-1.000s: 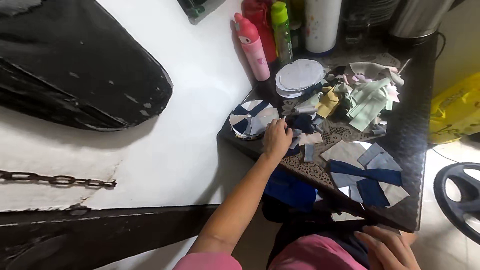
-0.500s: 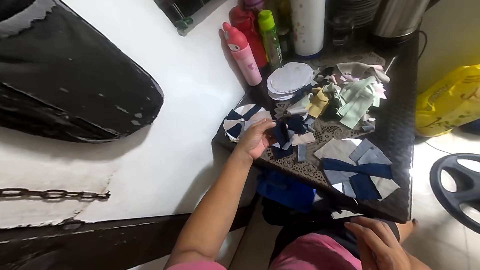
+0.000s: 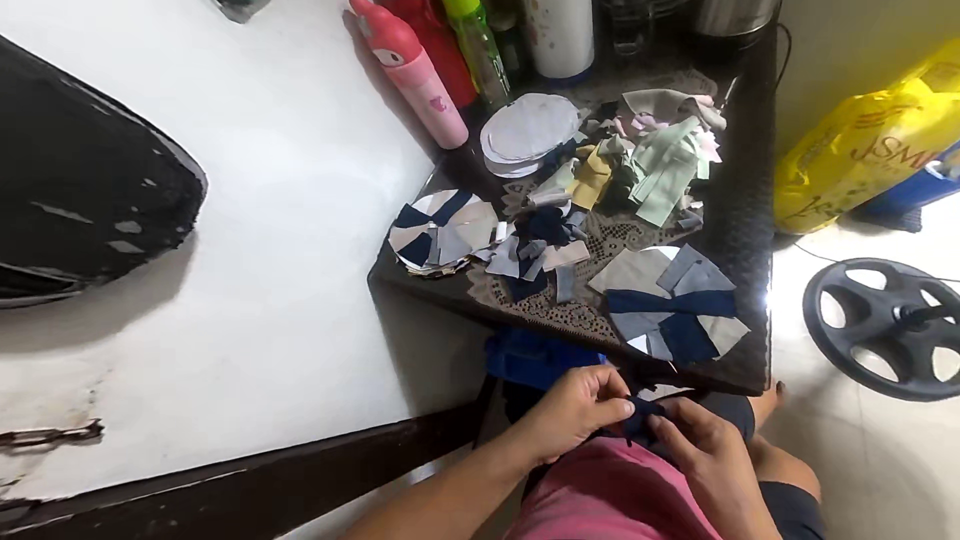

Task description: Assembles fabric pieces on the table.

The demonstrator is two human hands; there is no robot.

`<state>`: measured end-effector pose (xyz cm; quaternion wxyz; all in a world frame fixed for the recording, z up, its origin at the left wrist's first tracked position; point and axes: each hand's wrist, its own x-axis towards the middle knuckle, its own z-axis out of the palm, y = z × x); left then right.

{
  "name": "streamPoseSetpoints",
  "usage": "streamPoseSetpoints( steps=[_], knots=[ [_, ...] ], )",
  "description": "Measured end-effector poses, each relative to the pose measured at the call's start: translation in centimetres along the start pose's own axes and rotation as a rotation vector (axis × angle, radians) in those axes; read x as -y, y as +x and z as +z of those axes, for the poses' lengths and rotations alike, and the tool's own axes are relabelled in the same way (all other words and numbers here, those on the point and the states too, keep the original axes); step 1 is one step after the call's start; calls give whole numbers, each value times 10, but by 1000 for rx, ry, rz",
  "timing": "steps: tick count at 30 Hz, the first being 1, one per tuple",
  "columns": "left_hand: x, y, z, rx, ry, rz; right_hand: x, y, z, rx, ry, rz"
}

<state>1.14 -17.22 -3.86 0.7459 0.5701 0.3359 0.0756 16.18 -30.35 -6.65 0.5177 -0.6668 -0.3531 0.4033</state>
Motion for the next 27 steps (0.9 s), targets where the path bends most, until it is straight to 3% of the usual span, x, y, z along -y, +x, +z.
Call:
streamPoseSetpoints(
  steps=[2,4,6,9,11,15,18,24,27],
  knots=[
    [11,0,3,-50,-25,-54,-1,-3,-3,-37,-38,-16],
    [20,-1,7,-76,-61,-152,-6,-4,-2,-142,-236,-219],
    [22,-4,9,4,-214,-301,-11,-1,-1,-245,-489,-498],
    [26,-2,8,208,-570,-436,-19,-2,-1,-266,-660,-715],
    [23,-1,9,181,-633,-429,-25,-6,-3,-245,-705,-783],
    [18,-1,13,26,-512,-307,-37,-15,-8,-198,-714,-844],
    [19,-1,14,3,-388,-195,-36,-18,-11,-153,-530,-782],
    [14,-6,17,-2,-241,-79,-10,-9,-18,39,307,-84],
    [14,-6,19,-8,-191,-20,-5,-3,-16,85,394,-19]
  ],
)
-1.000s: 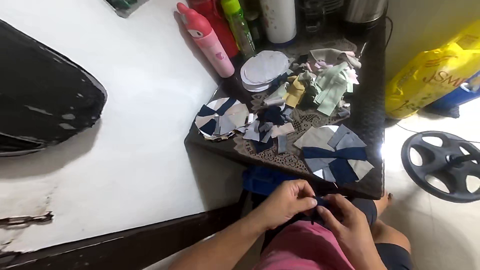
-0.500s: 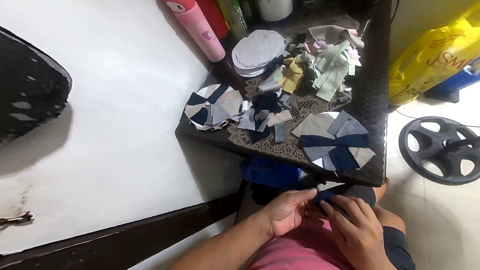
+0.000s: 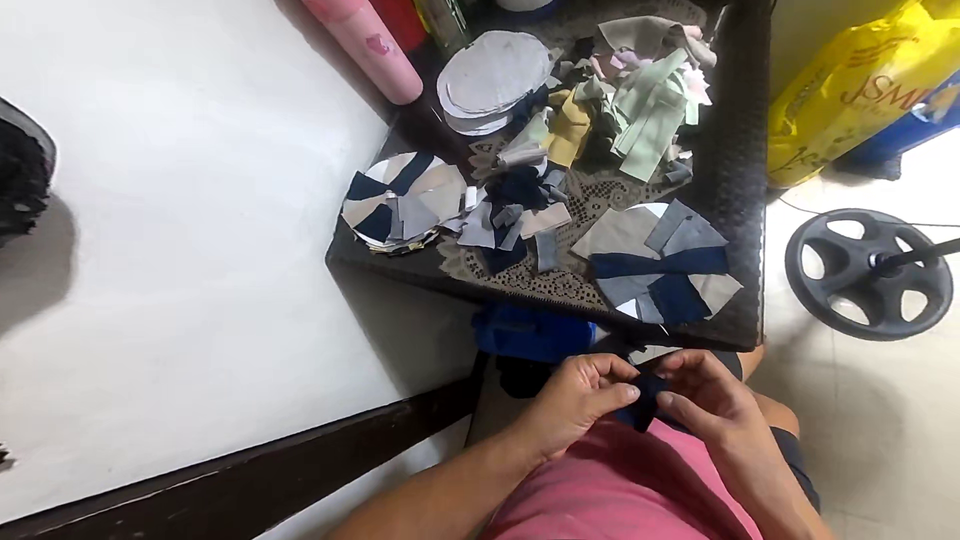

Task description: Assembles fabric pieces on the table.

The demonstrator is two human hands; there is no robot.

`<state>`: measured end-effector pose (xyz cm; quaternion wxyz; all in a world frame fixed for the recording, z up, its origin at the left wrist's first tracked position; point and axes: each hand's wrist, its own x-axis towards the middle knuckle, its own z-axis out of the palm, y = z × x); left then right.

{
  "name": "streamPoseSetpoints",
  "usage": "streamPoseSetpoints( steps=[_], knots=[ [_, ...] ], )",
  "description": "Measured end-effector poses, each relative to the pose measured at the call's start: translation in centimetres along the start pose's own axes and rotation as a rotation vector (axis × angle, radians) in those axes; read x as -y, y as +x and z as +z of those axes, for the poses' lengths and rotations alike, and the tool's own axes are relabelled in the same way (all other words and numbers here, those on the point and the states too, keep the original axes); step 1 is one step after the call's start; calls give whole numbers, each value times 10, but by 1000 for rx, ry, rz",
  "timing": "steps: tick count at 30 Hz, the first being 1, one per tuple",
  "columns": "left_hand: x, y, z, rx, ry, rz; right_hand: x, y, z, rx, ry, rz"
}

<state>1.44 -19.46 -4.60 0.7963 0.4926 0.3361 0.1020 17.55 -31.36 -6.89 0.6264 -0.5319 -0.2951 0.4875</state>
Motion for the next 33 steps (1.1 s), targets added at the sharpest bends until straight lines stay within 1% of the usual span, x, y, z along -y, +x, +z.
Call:
streamPoseSetpoints(
  steps=[4,7,12,15,17,22,27,33],
  knots=[
    [6,4,-4,-28,103,158,0,6,6,-67,-104,-56],
    [10,10,-8,-55,236,297,3,15,4,-73,-257,-144],
    [-4,28,-19,-88,611,611,17,42,-5,-29,-625,-332],
    [-15,41,-20,-169,776,707,30,59,-3,-55,-821,-370],
    [-19,48,-20,-221,858,733,37,68,0,-61,-907,-388],
    [-24,60,-17,-315,969,727,44,83,4,-19,-1063,-413],
    [-24,64,-15,-341,1011,714,41,91,3,19,-1106,-434],
    [-23,68,-15,-361,1096,753,38,97,2,56,-1123,-424]
  ],
)
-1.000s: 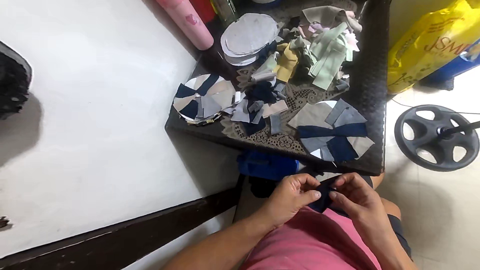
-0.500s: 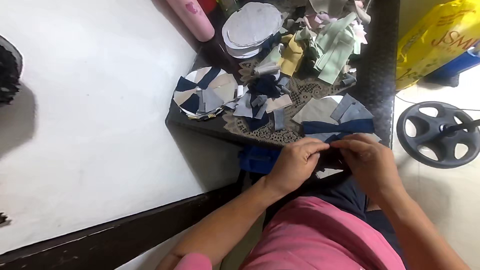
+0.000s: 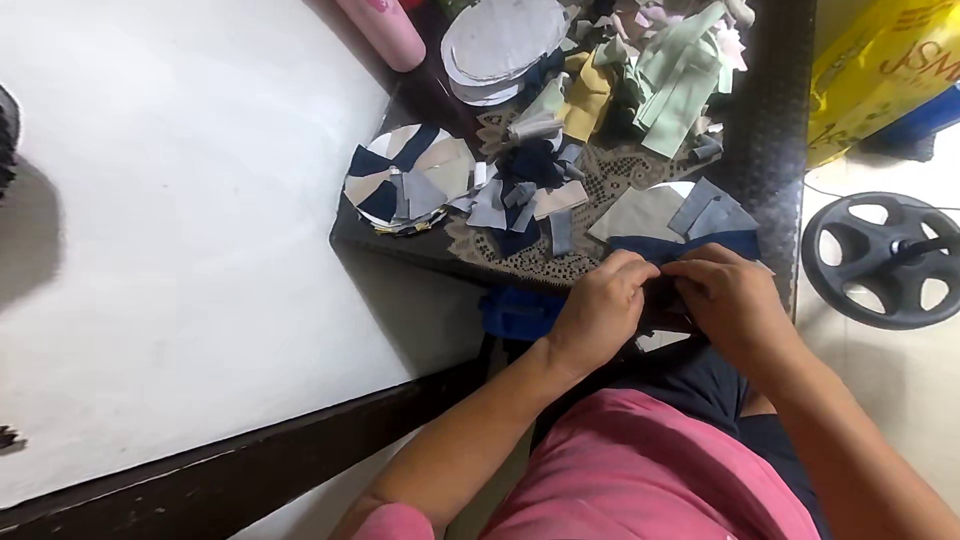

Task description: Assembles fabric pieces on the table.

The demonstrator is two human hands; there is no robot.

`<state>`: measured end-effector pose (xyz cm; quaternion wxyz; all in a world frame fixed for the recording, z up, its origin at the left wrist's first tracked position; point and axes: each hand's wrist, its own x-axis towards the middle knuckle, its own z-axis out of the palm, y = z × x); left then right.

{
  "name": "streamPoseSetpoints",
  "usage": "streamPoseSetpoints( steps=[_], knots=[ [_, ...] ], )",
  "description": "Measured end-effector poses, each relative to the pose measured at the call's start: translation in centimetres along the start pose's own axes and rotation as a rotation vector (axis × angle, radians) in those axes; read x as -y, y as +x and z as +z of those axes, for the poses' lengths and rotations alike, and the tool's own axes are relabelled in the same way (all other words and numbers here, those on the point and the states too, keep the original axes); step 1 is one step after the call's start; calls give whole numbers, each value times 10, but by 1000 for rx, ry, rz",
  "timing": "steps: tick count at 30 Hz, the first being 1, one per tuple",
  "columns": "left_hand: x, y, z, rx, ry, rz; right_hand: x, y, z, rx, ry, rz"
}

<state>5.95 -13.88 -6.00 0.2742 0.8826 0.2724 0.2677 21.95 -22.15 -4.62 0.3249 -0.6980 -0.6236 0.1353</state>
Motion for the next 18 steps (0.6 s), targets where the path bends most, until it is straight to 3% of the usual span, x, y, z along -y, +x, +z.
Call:
streamPoseSetpoints(
  steps=[7,12,18],
  knots=[
    [11,-8,-7,-96,97,-14,-1,3,-1,26,-5,6],
    [24,-27,2,-176,102,68,-4,3,1,13,-22,-32],
    [29,-39,12,-161,121,130,-6,2,2,0,-24,-65]
  ],
)
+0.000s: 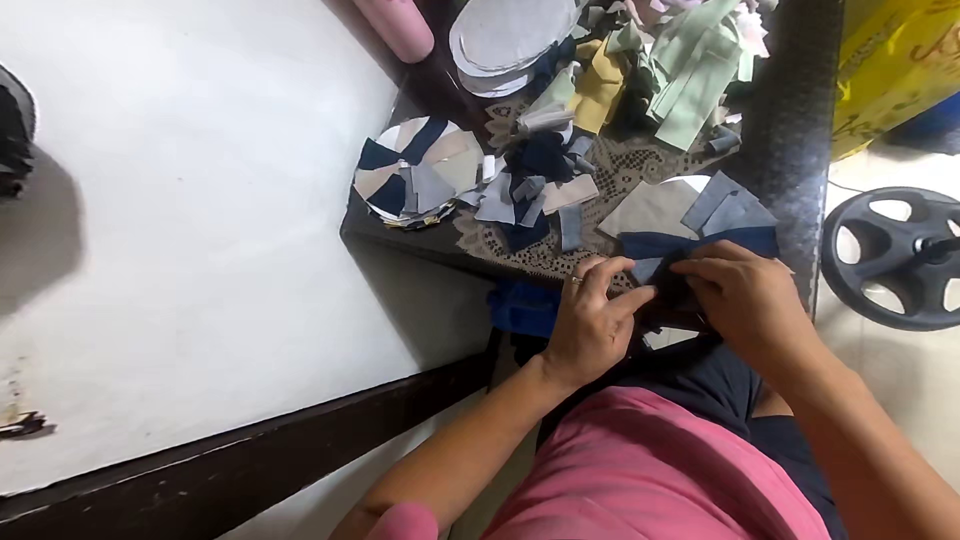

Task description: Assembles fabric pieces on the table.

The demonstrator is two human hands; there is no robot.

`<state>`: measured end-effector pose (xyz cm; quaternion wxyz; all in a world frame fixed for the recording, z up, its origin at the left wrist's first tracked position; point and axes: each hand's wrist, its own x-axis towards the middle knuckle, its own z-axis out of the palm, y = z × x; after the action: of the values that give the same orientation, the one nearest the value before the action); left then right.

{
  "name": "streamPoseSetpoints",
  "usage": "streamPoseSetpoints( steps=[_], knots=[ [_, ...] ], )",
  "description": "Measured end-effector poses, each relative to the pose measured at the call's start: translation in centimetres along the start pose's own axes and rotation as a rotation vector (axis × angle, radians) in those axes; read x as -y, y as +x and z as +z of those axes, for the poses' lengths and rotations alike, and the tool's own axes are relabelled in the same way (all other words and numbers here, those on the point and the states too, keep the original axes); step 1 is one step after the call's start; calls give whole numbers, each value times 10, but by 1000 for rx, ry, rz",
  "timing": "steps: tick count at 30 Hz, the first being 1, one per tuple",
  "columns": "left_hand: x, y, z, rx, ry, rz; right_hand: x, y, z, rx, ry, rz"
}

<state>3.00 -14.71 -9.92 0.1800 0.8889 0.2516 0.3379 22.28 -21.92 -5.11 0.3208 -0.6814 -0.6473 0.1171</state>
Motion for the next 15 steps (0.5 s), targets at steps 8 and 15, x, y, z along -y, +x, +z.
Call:
streamPoseSetpoints(
  steps=[8,15],
  knots=[
    [1,-4,2,15,5,31,-1,-1,1,3,-5,-9],
    [5,-8,4,20,20,49,-3,-1,2,-2,-24,-12]
  ],
)
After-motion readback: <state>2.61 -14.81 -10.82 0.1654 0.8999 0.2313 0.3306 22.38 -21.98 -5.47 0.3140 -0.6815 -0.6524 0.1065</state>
